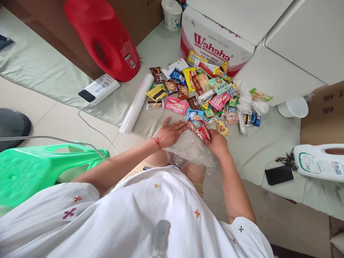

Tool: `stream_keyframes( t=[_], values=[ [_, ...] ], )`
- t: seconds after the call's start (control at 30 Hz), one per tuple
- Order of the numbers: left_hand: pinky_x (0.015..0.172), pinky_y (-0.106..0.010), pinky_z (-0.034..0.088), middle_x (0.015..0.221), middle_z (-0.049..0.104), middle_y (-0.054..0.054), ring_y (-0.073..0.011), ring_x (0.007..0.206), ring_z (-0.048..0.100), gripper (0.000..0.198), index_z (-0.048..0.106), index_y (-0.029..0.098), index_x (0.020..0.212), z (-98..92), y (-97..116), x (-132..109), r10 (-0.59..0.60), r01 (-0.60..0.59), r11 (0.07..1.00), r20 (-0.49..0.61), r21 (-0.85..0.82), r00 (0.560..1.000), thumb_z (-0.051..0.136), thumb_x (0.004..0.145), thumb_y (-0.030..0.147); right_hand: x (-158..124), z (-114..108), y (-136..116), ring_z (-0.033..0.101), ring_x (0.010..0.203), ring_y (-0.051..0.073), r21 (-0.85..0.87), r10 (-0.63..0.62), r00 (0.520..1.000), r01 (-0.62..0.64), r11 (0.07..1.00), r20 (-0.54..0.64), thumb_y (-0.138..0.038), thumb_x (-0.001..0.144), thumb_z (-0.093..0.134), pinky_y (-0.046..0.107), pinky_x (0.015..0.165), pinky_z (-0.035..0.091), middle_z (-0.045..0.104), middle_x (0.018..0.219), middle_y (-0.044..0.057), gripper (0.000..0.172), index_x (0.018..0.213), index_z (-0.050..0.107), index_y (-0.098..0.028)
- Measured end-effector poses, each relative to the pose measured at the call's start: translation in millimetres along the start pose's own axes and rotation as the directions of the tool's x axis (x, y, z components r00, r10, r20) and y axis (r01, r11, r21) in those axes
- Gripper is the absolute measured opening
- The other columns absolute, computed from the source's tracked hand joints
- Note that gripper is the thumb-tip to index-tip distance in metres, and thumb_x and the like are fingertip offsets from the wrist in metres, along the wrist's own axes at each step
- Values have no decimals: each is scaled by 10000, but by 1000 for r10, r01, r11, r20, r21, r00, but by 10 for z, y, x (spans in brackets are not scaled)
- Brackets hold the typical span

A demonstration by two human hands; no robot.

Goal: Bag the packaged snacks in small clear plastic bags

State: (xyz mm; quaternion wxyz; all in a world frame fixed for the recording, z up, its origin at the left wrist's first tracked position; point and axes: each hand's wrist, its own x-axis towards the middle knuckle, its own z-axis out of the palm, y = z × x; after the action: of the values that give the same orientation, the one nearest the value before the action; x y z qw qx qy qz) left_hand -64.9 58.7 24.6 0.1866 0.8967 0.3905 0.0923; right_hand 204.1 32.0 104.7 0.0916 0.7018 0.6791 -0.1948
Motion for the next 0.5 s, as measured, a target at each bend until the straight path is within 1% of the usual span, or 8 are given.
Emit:
stream_keyframes(
  t=[0.07,0.13,0.23,0.3,0.37,0.43,0.47,0.5],
  values=[
    [1274,-712,23,1700,351,-64,-266,1570,376,637,385,364,1619,-3,-8,3,14,-14,1000,12,-2,1000,375,1013,168,-25,17,-134,670,1054,287,-35,-79,995,77,996,-56,-440,943,582,317,759,455,720,1179,117,345,1205,648,-225],
    [1269,-720,23,1701,351,-65,-261,1573,370,615,406,375,1606,1,-18,8,23,-23,1000,16,-4,1000,366,1025,177,-11,23,-314,645,1139,313,-116,-130,990,123,986,-56,-412,950,582,335,807,474,709,1227,141,351,1235,647,-219],
    [1270,-724,26,1697,358,-79,-262,1571,376,615,375,357,1624,20,-26,14,21,-21,1000,3,-6,1000,353,1033,188,81,2,-496,659,1134,333,-190,-102,995,99,977,-8,-353,940,580,354,812,490,717,1215,179,335,1220,662,-190],
    [1282,-706,13,1696,356,-90,-253,1570,378,629,336,319,1644,38,-25,16,16,-16,1000,-16,-9,1000,345,1030,180,156,-35,-465,697,1043,328,-164,-52,998,55,985,22,-346,911,600,358,790,500,742,1132,178,310,1159,685,-181],
    [1294,-685,-1,1691,362,-100,-242,1571,376,628,333,277,1648,56,-25,16,19,-19,1000,-29,-10,999,339,1028,173,193,-88,-298,717,926,305,-62,0,998,4,998,56,-364,865,638,348,752,508,761,985,139,284,1079,702,-189],
    [1300,-672,-2,1686,374,-102,-238,1571,375,603,374,255,1630,67,-27,13,30,-30,1000,-34,-8,999,341,1032,183,151,-146,-50,710,810,267,142,47,997,-56,988,66,-397,822,670,327,700,516,746,845,81,267,997,701,-199],
    [1303,-666,3,1685,377,-98,-238,1572,374,589,401,252,1618,69,-29,10,34,-34,999,-37,-7,999,342,1034,191,91,-170,73,699,765,246,284,70,996,-82,955,53,-418,800,686,318,678,523,735,809,57,278,974,695,-202],
    [1306,-659,8,1686,377,-93,-237,1572,374,578,423,252,1605,69,-29,7,36,-36,999,-42,-6,998,343,1035,195,7,-185,176,690,733,228,442,101,995,-102,891,26,-441,774,707,313,661,533,731,801,41,305,966,688,-205]
  ],
)
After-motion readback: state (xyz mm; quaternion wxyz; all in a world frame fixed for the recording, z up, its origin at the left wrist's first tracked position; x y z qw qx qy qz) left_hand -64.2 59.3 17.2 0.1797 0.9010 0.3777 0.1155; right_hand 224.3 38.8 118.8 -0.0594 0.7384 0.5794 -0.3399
